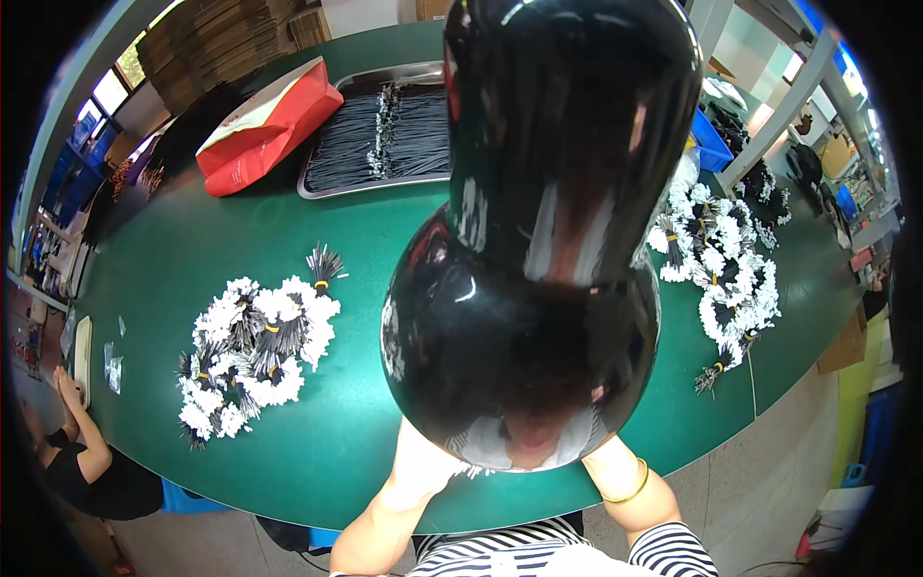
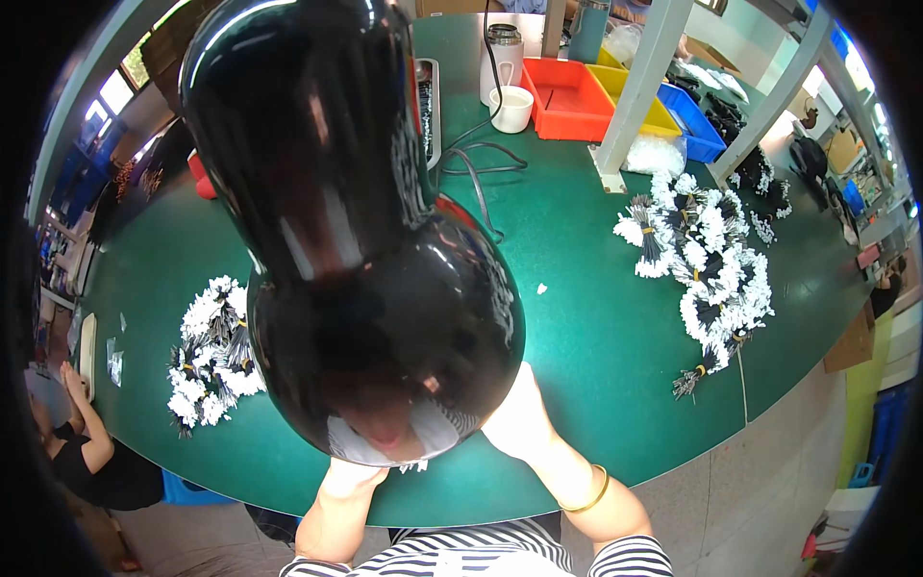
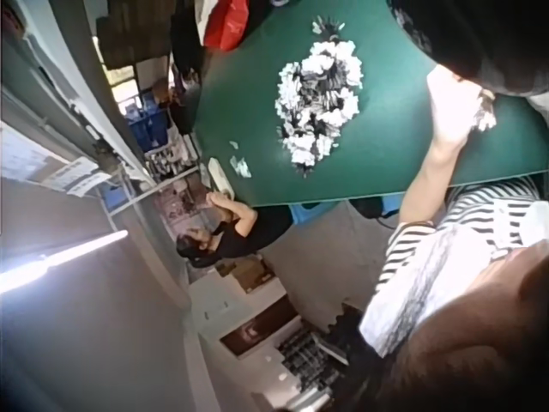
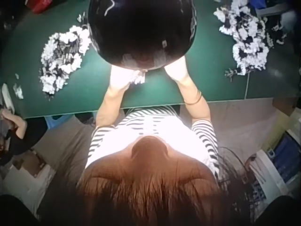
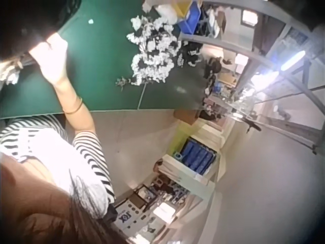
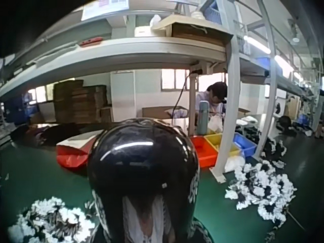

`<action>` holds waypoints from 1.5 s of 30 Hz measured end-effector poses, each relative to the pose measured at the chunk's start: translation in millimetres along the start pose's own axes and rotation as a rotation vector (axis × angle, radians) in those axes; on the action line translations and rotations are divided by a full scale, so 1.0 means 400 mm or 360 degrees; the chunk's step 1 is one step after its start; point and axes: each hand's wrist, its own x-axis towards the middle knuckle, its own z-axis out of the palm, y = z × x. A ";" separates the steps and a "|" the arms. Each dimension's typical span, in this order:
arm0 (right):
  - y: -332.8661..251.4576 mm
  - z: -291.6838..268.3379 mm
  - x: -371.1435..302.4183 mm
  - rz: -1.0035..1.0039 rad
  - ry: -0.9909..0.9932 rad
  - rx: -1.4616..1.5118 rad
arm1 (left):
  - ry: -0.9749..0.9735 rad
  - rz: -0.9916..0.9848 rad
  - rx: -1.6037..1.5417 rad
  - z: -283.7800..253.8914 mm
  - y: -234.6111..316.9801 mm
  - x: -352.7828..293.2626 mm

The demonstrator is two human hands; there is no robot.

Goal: Assembling small white flower-shaped decorative components at a production workbench.

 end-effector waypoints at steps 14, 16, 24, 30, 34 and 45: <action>0.038 -0.065 0.015 0.0499 -0.0109 0.1490 | 0.0185 0.0150 0.0558 0.066 -0.013 0.040; 0.004 -0.049 0.026 0.0457 -0.0184 0.1649 | -0.0221 -0.0233 0.1607 0.036 0.037 0.001; -0.003 -0.013 0.027 0.0178 0.0070 0.1430 | 0.0281 -0.0481 0.0948 0.091 0.080 0.027; -0.077 -0.063 -0.004 -0.0138 -0.0261 0.0431 | -0.0214 0.0989 0.2247 0.016 -0.003 0.005; -0.073 -0.059 0.002 -0.0095 -0.0465 0.0614 | -0.0223 0.0070 0.1825 0.071 0.040 -0.012; -0.056 -0.062 0.002 0.0159 -0.0634 0.1359 | -0.0195 -0.0889 0.1055 0.082 0.082 -0.014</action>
